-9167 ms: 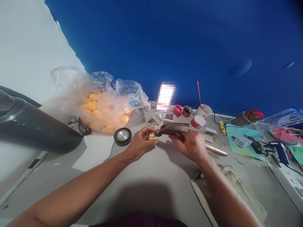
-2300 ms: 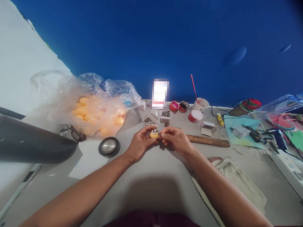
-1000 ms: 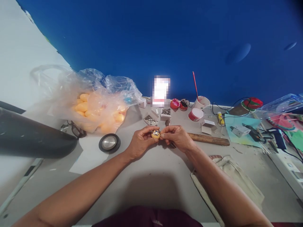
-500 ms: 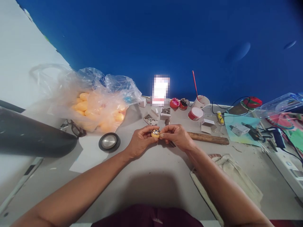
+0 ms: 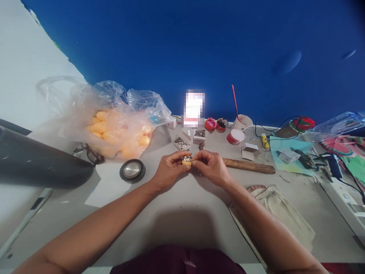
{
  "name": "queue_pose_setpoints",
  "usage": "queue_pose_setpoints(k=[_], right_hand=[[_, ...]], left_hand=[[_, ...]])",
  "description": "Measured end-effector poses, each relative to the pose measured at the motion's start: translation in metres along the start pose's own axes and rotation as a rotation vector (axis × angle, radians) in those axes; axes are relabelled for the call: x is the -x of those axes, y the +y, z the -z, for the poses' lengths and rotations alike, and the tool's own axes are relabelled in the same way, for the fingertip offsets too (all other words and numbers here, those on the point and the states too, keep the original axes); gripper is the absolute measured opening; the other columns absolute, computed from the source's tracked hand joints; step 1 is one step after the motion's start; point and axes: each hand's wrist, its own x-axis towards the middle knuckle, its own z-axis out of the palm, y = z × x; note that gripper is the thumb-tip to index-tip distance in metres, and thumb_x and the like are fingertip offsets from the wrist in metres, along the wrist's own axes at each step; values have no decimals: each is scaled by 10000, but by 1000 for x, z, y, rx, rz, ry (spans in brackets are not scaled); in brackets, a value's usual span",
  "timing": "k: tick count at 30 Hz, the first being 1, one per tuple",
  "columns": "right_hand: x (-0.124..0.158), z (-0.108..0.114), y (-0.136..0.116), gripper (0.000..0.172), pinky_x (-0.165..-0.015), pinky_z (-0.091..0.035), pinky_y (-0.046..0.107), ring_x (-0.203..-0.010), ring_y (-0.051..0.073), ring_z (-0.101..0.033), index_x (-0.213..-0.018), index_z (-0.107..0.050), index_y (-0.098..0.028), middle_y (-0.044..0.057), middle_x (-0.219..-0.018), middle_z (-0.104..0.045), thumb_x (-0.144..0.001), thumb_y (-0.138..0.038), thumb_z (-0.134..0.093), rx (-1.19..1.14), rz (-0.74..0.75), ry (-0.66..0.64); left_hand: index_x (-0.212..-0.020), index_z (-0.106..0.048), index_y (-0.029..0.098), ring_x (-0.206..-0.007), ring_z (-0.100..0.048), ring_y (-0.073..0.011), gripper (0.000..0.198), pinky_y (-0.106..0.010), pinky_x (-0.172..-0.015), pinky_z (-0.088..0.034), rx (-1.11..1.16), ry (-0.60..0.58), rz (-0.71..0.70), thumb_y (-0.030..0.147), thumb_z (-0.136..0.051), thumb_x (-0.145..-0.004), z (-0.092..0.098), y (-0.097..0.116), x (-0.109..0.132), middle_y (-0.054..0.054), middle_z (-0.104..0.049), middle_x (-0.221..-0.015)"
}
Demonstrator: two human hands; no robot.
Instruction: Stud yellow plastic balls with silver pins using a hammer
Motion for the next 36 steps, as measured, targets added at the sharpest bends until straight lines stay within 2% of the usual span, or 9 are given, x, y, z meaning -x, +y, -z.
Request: queue_pose_setpoints(k=[5,8,12,14,17,23,27,33,36], right_hand=[[0,-4,3,90,-611,-410,260,-645,139,-562,-762,-679,-202,-13,-684,-653,-798,-262,-621,17,2,23],[-1,-7,4,96,-611,-411,260,-645,138,-554,-745,-661,-200,-14,-679,-644,-791,-270,-614,7,-6,38],[-3,-5,2,108,-554,-411,248,-596,128,-545,-758,-648,-200,-8,-681,-648,-782,-304,-634,-30,-50,12],[-4,-2,0,138,-506,-412,241,-556,126,-550,-781,-631,-203,0,-677,-669,-780,-337,-664,-77,-119,-45],[-6,2,-1,233,-459,-412,222,-544,134,-578,-834,-596,-213,7,-660,-698,-775,-393,-732,-183,-204,-147],[-9,8,9,444,-404,-382,192,-413,75,-452,-750,-556,-209,-85,-505,-494,-754,-590,-784,-499,-241,-166],[-12,10,14,478,-366,-299,176,-398,77,-488,-744,-557,-196,-75,-510,-510,-737,-607,-802,-479,-249,-204],[-14,9,18,437,-398,-398,194,-409,58,-428,-749,-582,-193,-79,-546,-515,-732,-565,-812,-429,-229,-223],[-13,11,17,399,-410,-404,206,-412,70,-455,-766,-601,-193,-74,-547,-522,-763,-552,-776,-374,-213,-244]], left_hand=[[-998,-817,167,-923,-672,-205,394,-338,-843,-573,-95,29,-140,256,-917,-627,-2,1,2,-65,-732,-1016],[-970,-820,166,-941,-676,-206,369,-342,-868,-573,-108,62,-174,251,-916,-624,-4,0,4,-67,-731,-1037],[-1027,-803,151,-873,-703,-200,473,-373,-864,-589,8,65,-57,252,-946,-588,-3,-5,4,-65,-765,-982],[-1087,-783,139,-792,-715,-193,537,-385,-820,-602,87,13,12,257,-953,-592,-2,-9,3,-62,-778,-900],[-1146,-764,128,-709,-723,-190,567,-391,-763,-615,171,-76,35,253,-946,-624,1,-13,0,-66,-785,-845],[-1186,-762,171,-796,-757,-226,517,-398,-747,-624,280,-180,58,234,-916,-696,0,-6,1,-99,-793,-955],[-1166,-768,184,-815,-752,-225,479,-361,-721,-608,328,-189,84,241,-906,-711,-4,0,5,-90,-783,-920],[-1023,-778,146,-598,-657,-154,345,-275,-552,-492,287,-101,141,201,-843,-689,-3,-1,3,-45,-730,-759],[-961,-771,119,-525,-577,-122,300,-263,-500,-407,287,-82,156,189,-770,-669,-2,0,1,-76,-740,-794]])
